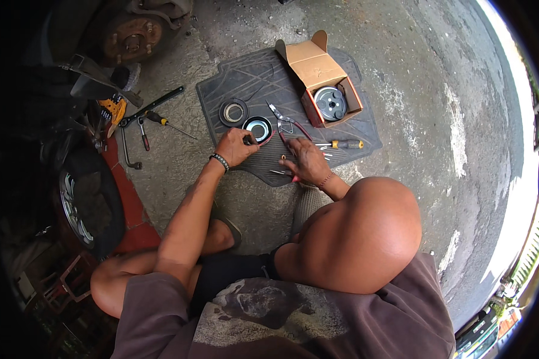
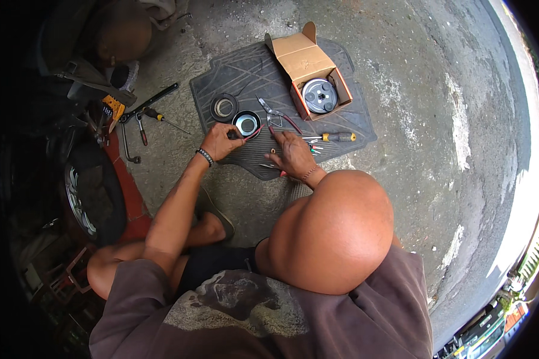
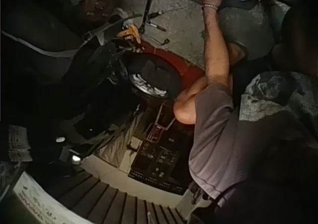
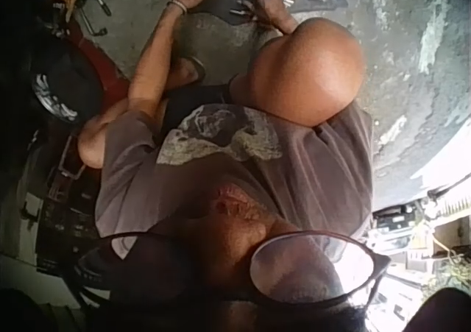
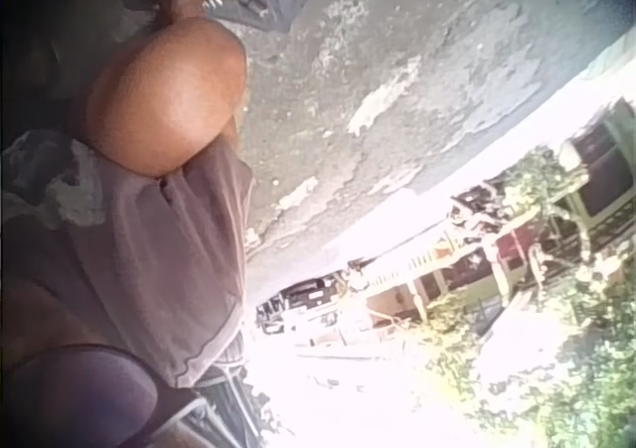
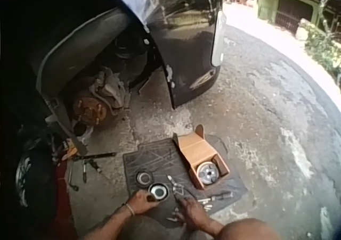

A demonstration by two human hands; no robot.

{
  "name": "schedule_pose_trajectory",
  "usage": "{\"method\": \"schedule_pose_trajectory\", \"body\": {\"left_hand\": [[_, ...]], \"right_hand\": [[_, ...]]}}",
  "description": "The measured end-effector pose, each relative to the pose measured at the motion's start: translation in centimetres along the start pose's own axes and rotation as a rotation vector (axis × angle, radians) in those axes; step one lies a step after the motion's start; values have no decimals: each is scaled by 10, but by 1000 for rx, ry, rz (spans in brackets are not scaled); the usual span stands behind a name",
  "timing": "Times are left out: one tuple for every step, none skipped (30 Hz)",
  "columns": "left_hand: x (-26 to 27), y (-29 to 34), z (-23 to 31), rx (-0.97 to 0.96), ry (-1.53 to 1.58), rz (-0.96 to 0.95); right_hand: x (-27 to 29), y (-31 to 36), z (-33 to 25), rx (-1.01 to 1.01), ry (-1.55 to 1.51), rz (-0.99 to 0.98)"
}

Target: Repairing or assembling a car compressor clutch part.

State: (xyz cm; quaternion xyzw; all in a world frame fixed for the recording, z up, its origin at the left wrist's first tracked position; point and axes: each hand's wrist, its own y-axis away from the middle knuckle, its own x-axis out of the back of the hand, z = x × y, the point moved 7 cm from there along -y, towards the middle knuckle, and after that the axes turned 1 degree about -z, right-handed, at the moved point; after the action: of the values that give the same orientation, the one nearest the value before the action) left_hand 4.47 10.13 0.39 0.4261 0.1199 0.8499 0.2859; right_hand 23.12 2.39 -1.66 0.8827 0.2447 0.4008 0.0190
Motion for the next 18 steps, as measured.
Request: {"method": "schedule_pose_trajectory", "body": {"left_hand": [[-1,0,4,-3,-4,4],[-7,-2,3,48,67,-63],[-13,-3,2,99,140,-131],[-12,-4,5,92,89,-104],[-14,-4,1,90,86,-100],[-14,-4,-4,90,96,-73],[-14,-5,-9,90,106,-47],[-15,-4,-12,92,105,-48],[-12,-4,-15,82,102,-13],[-10,-4,-17,72,99,21],[-12,-3,-18,75,100,18],[-11,-3,-17,51,65,53],[-10,-2,-16,27,30,88],[-9,-2,-10,48,69,60],[-8,-3,-8,47,68,58],[-9,-5,-7,74,153,28],[-10,-6,-11,104,236,0],[-10,-7,-14,106,236,1]], "right_hand": [[23,-7,-8,33,-104,238],[37,-16,-23,163,-159,349],[38,-23,-21,168,-157,356],[28,-33,-16,135,-279,207],[19,-41,-16,102,-400,52],[19,-46,-14,56,-443,30],[22,-49,-14,59,-442,33],[24,-49,-15,72,-435,28],[25,-51,-16,85,-427,23],[16,-55,-11,210,-432,146],[12,-56,-11,208,-434,144],[10,-57,-10,176,-405,201],[8,-58,-9,144,-376,256],[4,-58,-8,135,-391,259],[2,-59,-6,133,-391,260],[1,-60,-3,137,-396,279],[2,-61,-4,144,-403,295],[1,-61,-5,146,-405,293]]}}
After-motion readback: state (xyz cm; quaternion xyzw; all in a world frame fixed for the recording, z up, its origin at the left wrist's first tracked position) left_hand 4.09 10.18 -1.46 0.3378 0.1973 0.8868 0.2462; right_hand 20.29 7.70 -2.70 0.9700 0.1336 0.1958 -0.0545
